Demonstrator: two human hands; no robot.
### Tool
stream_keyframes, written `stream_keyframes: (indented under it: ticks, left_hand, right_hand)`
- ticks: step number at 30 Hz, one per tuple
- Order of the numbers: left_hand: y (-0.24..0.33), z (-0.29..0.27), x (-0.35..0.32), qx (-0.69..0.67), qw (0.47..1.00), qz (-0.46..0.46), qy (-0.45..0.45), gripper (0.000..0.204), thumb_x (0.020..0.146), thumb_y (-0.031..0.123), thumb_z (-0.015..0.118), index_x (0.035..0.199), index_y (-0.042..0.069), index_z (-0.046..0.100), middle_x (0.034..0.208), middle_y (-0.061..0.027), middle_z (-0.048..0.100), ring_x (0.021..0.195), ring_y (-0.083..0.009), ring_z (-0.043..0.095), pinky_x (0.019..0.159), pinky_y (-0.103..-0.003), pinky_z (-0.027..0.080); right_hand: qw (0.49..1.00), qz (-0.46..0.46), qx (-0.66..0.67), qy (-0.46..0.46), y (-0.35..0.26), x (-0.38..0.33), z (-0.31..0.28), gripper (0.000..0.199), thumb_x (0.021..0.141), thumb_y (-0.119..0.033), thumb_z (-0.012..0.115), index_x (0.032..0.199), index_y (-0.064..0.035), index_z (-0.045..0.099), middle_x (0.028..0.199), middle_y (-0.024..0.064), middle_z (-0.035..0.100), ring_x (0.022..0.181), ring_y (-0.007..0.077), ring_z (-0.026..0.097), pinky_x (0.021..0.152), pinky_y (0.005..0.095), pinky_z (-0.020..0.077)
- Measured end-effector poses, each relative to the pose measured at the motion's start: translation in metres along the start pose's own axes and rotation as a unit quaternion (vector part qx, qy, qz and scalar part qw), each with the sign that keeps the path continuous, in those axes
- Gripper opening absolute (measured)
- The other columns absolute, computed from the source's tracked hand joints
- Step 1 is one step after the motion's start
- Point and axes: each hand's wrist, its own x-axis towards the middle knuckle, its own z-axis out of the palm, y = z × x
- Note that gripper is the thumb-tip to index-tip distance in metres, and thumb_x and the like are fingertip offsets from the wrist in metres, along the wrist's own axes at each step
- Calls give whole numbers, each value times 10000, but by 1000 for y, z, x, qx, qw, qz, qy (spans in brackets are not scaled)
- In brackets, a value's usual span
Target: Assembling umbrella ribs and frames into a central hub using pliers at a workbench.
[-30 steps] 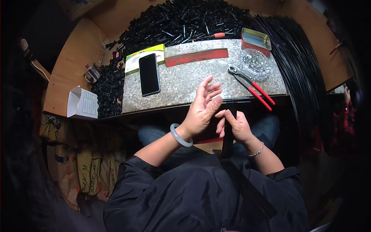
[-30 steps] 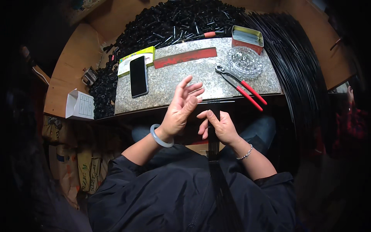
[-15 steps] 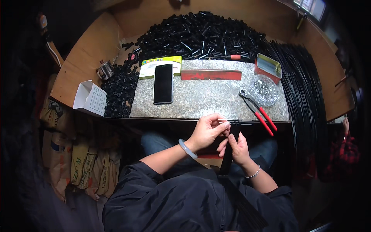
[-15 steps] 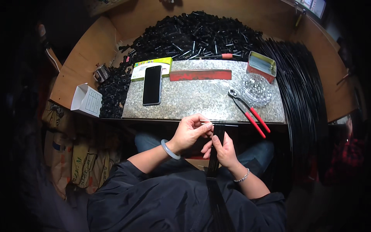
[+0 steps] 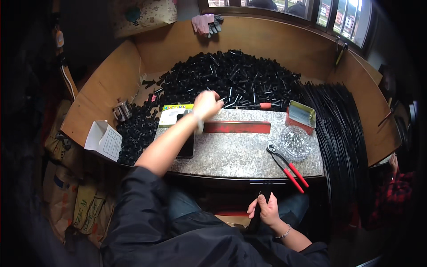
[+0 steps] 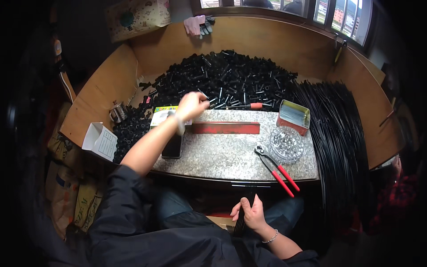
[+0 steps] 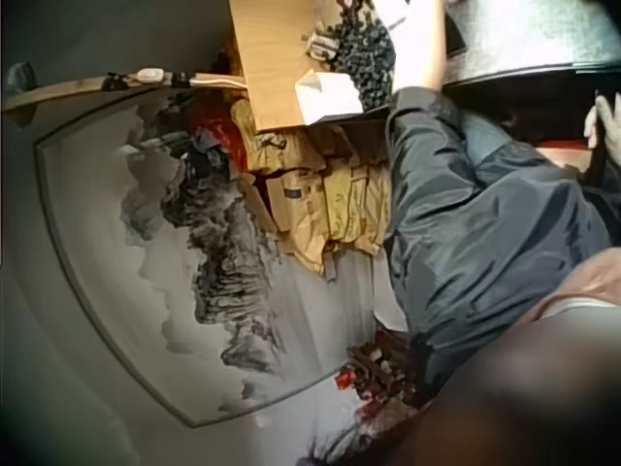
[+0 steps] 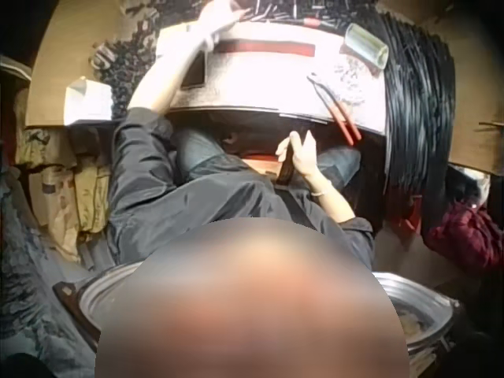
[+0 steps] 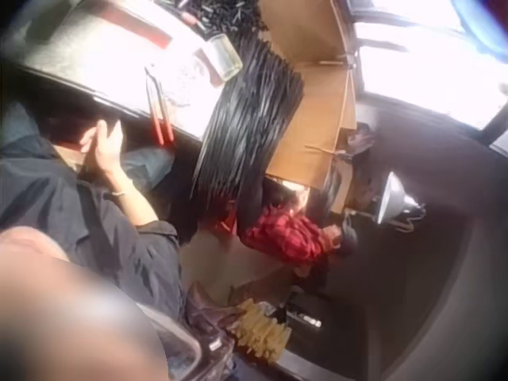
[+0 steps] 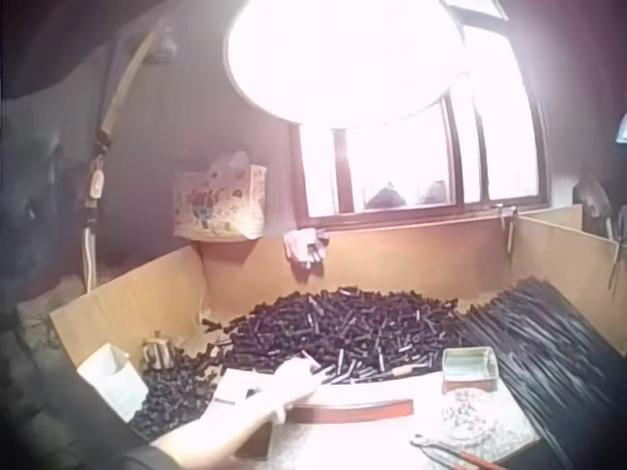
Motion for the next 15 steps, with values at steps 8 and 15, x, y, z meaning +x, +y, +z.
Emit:
stream_keyframes:
  ticks: [8, 15]
  left_hand:
    - [-40, 44, 97, 43, 948, -315, 28, 297, 751, 169, 607, 1005, 25, 665, 1094, -189, 618, 1044, -311, 594, 891, -365, 483]
    - [-44, 52, 111, 51, 963, -263, 16, 498, 771, 408, 553, 1034, -5, 642, 1137, -214, 583, 1087, -327, 554, 924, -373, 442]
  right_hand:
    - [999, -7, -33, -1, -8, 11, -9, 314, 966, -347, 393, 988, -37, 353, 650, 164, 599, 486, 201, 588, 483, 278, 491]
    - [1000, -6, -27, 13, -7, 12, -18, 320, 966, -347, 395, 991, -33, 344, 648, 163, 597, 485, 200, 586, 484, 278, 491]
